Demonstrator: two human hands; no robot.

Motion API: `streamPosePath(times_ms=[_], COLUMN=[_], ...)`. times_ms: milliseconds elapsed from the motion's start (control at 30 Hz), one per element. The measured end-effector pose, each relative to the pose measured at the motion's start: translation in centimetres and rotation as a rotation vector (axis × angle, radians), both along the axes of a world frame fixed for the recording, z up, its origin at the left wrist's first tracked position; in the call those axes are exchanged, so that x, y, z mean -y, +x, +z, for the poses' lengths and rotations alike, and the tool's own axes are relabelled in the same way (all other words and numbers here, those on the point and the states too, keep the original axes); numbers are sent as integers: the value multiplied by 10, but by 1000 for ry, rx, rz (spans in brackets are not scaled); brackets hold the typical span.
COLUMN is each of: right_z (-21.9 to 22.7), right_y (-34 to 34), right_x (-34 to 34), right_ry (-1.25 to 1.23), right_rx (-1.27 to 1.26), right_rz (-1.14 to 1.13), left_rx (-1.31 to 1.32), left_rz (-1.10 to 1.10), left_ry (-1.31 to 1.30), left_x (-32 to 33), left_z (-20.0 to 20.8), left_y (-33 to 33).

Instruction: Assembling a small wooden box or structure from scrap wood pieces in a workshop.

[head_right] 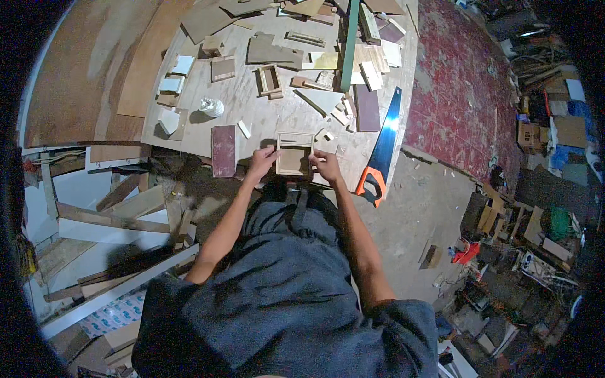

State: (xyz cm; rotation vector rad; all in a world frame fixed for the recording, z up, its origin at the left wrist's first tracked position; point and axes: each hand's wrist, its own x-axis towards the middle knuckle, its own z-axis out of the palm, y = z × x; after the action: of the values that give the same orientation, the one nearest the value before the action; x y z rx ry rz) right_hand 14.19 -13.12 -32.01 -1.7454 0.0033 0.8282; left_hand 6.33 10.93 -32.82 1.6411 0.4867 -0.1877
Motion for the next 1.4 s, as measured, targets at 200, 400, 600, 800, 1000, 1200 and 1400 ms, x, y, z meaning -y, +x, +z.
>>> streamPosePath(times_ms=[200,400,600,800,1000,1200,1400], right_z=[-40,-40,-34,-40,-37,-45,-48], right_y=[-4,-9,-8,-9,-28,-62,-54], right_x=[-5,-10,-13,-1,31,82,86], right_ry=[-271,-449,-430,-293,-331,-542,-629], right_rx=[292,382,344,243,289,329,273], right_rz=[20,88,69,21,-2,-34,-305], left_rx=[115,79,67,12,14,-7,-112], left_rz=[81,33,84,85,92,71,7], left_ry=[360,492,498,539,454,379,326], left_x=[16,14,15,22,16,14,5], left_z=[-34,-48,-59,-39,-37,-34,-28], left_y=[5,4,5,10,7,-15,-39])
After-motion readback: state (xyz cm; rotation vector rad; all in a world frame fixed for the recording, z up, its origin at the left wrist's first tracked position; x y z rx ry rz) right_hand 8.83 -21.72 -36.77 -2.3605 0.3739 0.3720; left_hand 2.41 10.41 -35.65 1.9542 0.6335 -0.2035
